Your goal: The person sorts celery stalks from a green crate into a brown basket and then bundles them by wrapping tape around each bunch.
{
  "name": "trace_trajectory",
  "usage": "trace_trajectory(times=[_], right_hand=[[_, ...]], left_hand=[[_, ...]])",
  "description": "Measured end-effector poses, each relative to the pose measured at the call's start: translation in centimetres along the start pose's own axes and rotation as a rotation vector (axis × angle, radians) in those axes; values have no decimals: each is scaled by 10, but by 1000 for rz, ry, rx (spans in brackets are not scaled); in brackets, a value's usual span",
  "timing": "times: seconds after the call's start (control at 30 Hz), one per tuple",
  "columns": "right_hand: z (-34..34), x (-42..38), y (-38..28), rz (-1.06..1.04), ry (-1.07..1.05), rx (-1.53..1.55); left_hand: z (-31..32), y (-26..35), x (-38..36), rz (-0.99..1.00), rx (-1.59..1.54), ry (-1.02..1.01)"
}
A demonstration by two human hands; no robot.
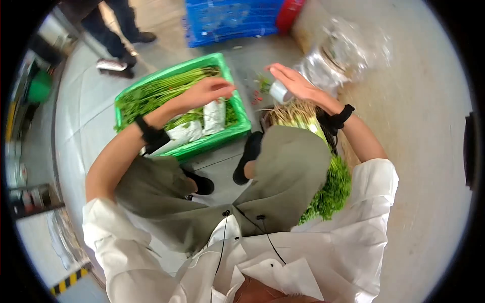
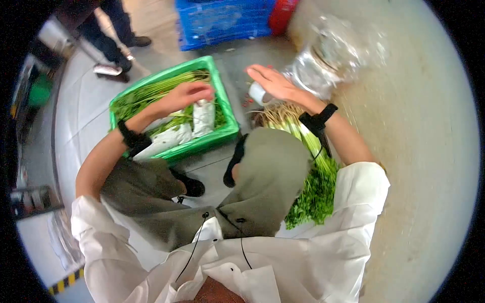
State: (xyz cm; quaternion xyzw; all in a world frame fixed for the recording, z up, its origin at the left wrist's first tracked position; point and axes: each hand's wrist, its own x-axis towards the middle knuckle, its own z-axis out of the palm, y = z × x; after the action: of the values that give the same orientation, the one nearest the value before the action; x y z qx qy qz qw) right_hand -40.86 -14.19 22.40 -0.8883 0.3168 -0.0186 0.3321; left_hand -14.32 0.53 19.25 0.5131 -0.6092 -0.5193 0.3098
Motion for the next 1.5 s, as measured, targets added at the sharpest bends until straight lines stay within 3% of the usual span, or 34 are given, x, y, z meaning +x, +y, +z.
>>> trace_trajectory(times=[0.03,0.2,0.33,0.4,0.47,0.57,0.67,0.7,0.8,1.0,1.1,1.13,1.17,1.2,1.27,1.4,1.47,1.5], right_hand=[[10,19,-19,-211,107,101],[33,75,-114,-355,4,241],[66,111,-119,-390,140,244],[85,120,-122,-336,296,395],[101,133,-115,-309,313,485],[108,147,-102,-319,640,476],[105,137,-105,-176,508,569],[103,133,-105,-169,376,560],[126,125,-119,-336,330,469],[129,133,-112,-244,365,416],[127,135,-105,-327,325,334],[127,134,-103,-323,198,434],[127,134,-101,-319,69,531],[127,133,-100,-321,65,530],[128,130,-98,-288,-107,567],[130,126,-96,-358,-65,469],[131,130,-90,-455,52,161],[133,131,-85,-446,61,165]], left_hand=[[0,8,0,29,-123,-5],[-29,14,-20,72,-251,191],[-54,-7,-41,119,-227,173],[-58,-16,-47,97,-322,205],[-64,-23,-54,86,-347,207],[-69,-31,-58,92,-378,293],[-75,-40,-61,122,-391,441],[-76,-41,-62,139,-392,496],[-78,-46,-65,76,-368,487],[-80,-43,-67,30,-337,288],[-85,-51,-69,12,-108,480],[-85,-51,-70,14,-17,590],[-86,-56,-69,77,-81,578],[-88,-58,-69,77,-82,582],[-92,-62,-68,17,-18,389],[-93,-73,-62,38,59,413],[-93,-68,-61,22,160,405],[-93,-63,-60,23,163,392]])
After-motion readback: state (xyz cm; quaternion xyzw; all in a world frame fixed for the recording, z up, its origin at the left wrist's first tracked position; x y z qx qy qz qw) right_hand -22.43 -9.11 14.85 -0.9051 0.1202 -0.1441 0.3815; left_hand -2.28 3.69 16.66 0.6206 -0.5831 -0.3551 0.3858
